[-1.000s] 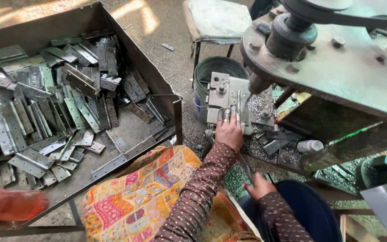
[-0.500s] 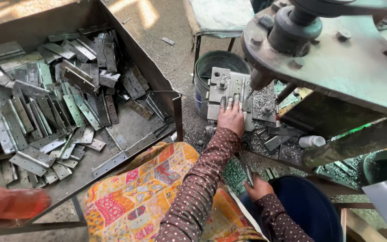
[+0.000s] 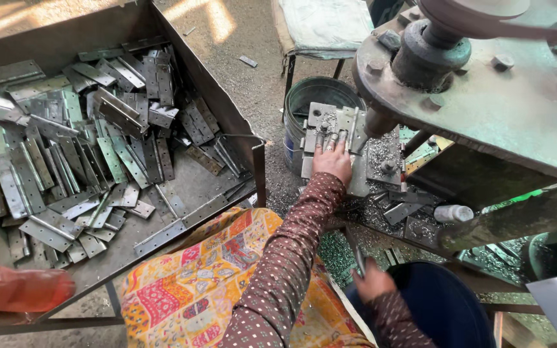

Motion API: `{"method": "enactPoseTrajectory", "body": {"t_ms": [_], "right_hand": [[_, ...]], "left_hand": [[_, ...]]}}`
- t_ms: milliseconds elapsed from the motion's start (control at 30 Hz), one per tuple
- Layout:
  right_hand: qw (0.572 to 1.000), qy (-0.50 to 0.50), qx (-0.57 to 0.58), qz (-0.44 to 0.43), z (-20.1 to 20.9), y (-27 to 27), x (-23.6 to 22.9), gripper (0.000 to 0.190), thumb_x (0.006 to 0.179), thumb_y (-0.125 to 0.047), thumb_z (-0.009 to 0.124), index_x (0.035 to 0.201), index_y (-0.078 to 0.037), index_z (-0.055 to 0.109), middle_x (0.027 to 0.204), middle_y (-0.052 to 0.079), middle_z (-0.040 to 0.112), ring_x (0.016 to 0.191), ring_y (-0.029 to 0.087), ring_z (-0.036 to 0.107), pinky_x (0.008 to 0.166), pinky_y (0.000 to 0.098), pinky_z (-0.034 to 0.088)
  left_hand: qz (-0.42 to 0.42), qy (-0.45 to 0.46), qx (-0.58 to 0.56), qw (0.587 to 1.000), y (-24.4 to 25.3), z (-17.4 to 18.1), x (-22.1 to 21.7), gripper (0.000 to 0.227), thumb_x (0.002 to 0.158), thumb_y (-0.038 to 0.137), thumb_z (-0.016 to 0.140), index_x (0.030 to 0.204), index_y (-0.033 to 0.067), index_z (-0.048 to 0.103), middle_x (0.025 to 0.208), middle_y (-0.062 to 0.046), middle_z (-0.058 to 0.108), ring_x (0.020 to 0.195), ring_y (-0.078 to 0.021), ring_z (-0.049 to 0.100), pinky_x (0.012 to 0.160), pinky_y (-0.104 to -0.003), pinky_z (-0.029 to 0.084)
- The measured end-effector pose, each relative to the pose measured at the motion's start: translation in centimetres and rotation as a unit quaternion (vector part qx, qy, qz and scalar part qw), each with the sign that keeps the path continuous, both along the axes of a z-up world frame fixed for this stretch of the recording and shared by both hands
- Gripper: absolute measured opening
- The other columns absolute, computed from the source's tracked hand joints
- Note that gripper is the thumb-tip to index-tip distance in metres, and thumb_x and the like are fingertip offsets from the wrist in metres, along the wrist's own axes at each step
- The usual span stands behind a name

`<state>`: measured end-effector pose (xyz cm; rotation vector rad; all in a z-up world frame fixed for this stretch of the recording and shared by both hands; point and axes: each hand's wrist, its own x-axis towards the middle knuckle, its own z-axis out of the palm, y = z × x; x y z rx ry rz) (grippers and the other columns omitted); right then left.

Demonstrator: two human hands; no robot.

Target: The person repeatedly picks up metal brackets from a bin, places them into a jig on a punching machine, and operates the machine to punch holes. After each cycle, the person removes the bracket and returns it to the bin.

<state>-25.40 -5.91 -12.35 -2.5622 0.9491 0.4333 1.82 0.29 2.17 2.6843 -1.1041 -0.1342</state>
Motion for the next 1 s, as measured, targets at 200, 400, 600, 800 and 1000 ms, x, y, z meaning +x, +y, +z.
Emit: {"method": "enactPoseTrajectory", "body": {"t_ms": [200,400,600,800,1000], "right_hand": [[1.0,-0.005,0.004,0.012,-1.7,0.5,-0.9,0.057,0.089,-0.047,0.064,0.123,-0.004,0.048,0.084,0.024,0.073,0.077,0.04,0.072,0.07,0.0497,0.059],[0.998,-0.044,-0.037,-0.006,7.7,-0.6,2.1,0.054,0.09,-0.053,0.063,0.12,-0.009,0.059,0.104,0.015,0.071,0.088,0.03,0.073,0.077,0.043,0.058],[0.959,-0.272,-0.07,-0.047,12.8,0.7,2.3,0.048,0.086,-0.035,0.074,0.123,-0.009,0.06,0.129,0.012,0.051,0.101,0.024,0.065,0.091,0.0363,0.055],[0.914,-0.398,-0.064,-0.058,12.7,1.7,1.3,0.042,0.084,-0.022,0.078,0.119,-0.005,0.062,0.132,0.017,0.045,0.107,0.025,0.061,0.091,0.0347,0.057],[0.888,-0.448,-0.103,-0.01,12.2,1.7,1.4,0.04,0.085,-0.021,0.078,0.117,-0.004,0.062,0.133,0.016,0.045,0.115,0.028,0.059,0.088,0.0329,0.06]], "left_hand": [[-0.01,0.041,0.019,0.999,-0.3,-0.8,-0.6,0.035,0.101,0.014,0.043,0.13,0.0107,0.062,0.161,-0.007,0.035,0.122,-0.0197,0.058,0.12,-0.051,0.026],[-0.039,0.025,0.05,0.998,1.4,0.1,-1.5,0.03,0.103,0.017,0.045,0.12,0.009,0.069,0.162,-0.01,0.036,0.129,-0.0188,0.055,0.124,-0.052,0.02],[-0.039,-0.165,-0.1,0.981,6.5,-0.9,-10.1,0.031,0.094,0.019,0.054,0.118,0.0052,0.068,0.145,-0.017,0.051,0.139,-0.0281,0.043,0.119,-0.053,0.024],[-0.074,-0.244,-0.299,0.919,9.2,-2.5,-11.5,0.027,0.096,0.017,0.056,0.118,0.0036,0.062,0.129,-0.014,0.063,0.124,-0.0281,0.058,0.113,-0.054,0.037],[-0.089,-0.229,-0.429,0.869,5.9,-0.3,-10.3,0.016,0.107,0.02,0.058,0.106,0.0034,0.058,0.119,-0.014,0.065,0.1,-0.0262,0.073,0.098,-0.048,0.057]]}}
